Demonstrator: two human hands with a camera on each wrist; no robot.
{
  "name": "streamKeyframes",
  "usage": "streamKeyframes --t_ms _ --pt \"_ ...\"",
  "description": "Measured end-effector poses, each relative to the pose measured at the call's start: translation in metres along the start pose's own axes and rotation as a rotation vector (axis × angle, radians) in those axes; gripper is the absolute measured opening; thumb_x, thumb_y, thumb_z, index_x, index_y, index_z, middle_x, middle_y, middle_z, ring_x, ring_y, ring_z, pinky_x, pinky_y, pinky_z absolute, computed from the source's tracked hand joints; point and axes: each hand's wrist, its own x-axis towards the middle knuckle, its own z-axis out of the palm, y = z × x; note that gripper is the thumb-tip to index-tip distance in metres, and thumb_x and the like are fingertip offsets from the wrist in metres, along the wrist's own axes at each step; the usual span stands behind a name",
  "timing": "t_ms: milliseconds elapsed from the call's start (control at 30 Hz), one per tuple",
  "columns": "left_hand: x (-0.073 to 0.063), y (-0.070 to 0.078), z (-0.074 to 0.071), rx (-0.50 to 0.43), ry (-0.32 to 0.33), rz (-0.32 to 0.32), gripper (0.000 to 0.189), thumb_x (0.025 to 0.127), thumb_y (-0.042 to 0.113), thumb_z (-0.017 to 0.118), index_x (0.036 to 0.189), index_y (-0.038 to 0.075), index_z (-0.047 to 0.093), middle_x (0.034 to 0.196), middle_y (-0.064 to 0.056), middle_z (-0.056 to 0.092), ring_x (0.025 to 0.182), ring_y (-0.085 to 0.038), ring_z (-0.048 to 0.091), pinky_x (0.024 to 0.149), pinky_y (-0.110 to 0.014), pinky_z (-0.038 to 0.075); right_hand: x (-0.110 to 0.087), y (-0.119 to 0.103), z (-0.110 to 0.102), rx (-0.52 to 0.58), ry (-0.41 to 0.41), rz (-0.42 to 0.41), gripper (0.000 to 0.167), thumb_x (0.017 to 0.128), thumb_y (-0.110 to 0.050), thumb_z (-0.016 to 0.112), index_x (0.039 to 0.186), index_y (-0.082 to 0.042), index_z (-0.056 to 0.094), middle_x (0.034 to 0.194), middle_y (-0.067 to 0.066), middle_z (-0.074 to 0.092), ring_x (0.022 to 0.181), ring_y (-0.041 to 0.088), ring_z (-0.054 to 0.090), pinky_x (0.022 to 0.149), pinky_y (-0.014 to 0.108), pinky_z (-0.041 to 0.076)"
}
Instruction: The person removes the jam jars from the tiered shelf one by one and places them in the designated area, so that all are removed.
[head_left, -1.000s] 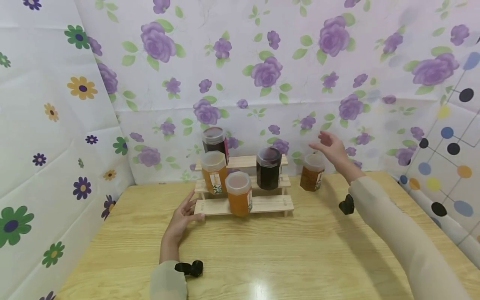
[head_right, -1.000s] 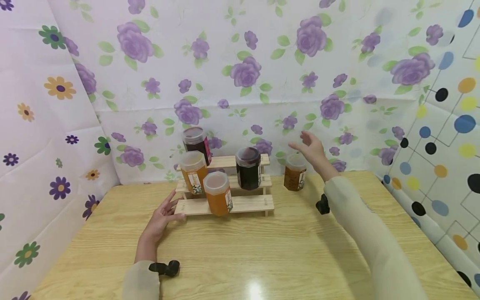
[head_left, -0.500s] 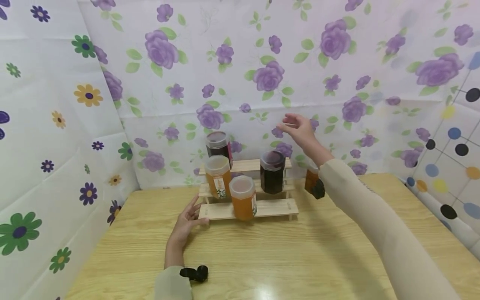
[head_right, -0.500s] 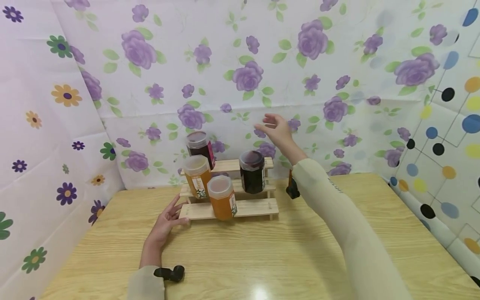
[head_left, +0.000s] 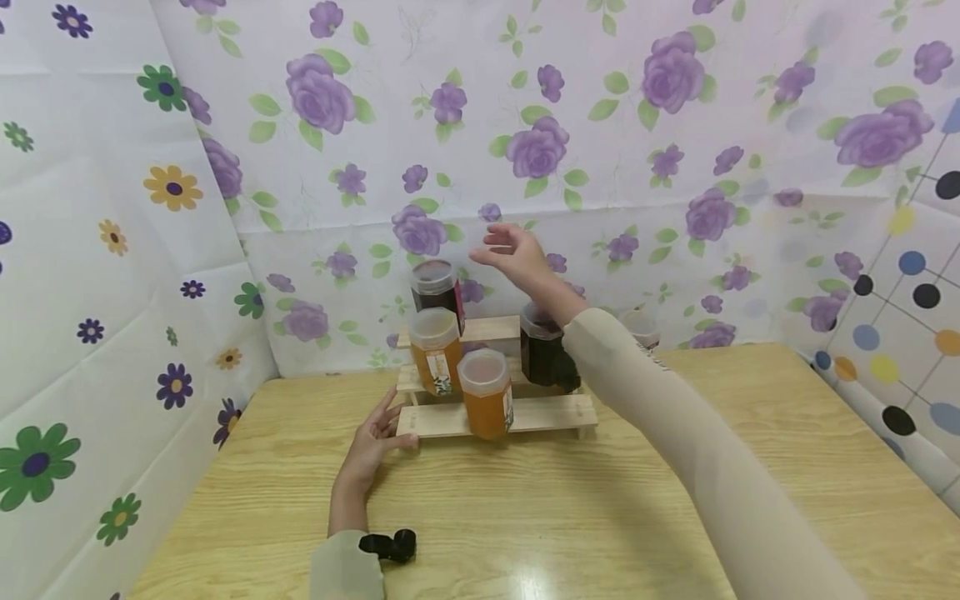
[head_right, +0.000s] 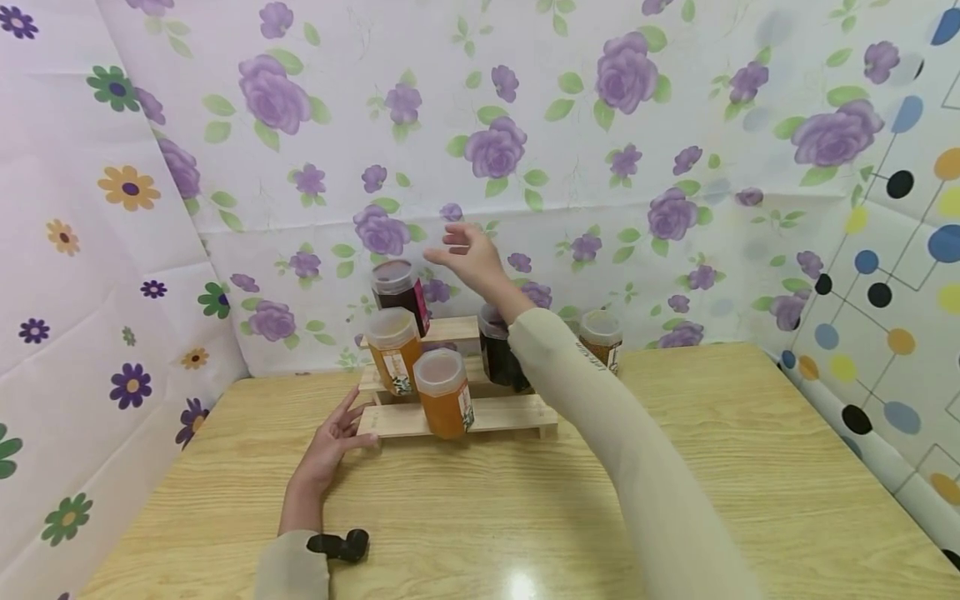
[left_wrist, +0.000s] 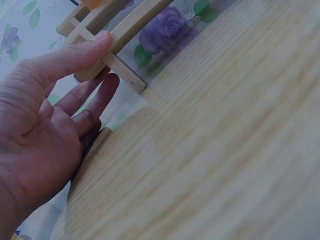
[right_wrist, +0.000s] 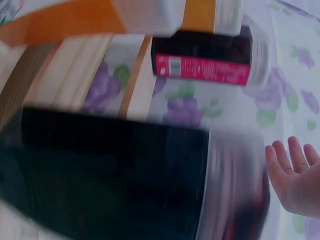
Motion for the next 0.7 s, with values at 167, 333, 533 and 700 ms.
streamKeyframes --t_ms 167,333,533,700 --pt "-0.002 0.001 -0.001 0.0 0.003 0.006 0.094 0.085 0.002 0.071 0.157 0.03 0.018 0.158 -0.016 0.031 0.14 -0.037 0.038 0.115 -0.05 0.032 0.006 0.0 0.023 0.03 -0.017 0.032 0.066 0.089 -0.031 0.072 0.145 -0.01 0.043 0.143 0.01 0.053 0.132 0.027 0.05 0.11 0.041 0.042" --pt "-0.002 0.002 -0.002 0.017 0.012 0.007 0.093 0.086 0.003 0.071 0.157 0.031 0.019 0.158 -0.015 0.032 0.139 -0.036 0.04 0.111 -0.043 0.039 0.009 0.003 0.041 0.051 -0.047 0.056 0.068 0.088 -0.03 0.072 0.146 -0.011 0.042 0.148 0.011 0.047 0.137 0.029 0.044 0.111 0.042 0.041" --pt "-0.004 0.004 0.0 0.011 0.004 0.007 0.091 0.087 0.003 0.07 0.157 0.03 0.019 0.158 -0.016 0.031 0.14 -0.037 0.038 0.115 -0.051 0.033 0.009 0.005 0.056 0.038 -0.083 0.094 0.075 0.088 -0.029 0.073 0.15 -0.012 0.036 0.156 0.009 0.036 0.144 0.03 0.034 0.11 0.046 0.041" --pt "-0.003 0.005 0.001 0.006 -0.003 0.003 0.092 0.086 0.002 0.07 0.157 0.031 0.019 0.158 -0.015 0.031 0.141 -0.036 0.037 0.114 -0.049 0.034 0.01 0.006 0.065 -0.016 -0.098 0.122 0.086 0.085 -0.03 0.076 0.153 -0.012 0.028 0.159 0.01 0.031 0.146 0.03 0.03 0.113 0.045 0.038"
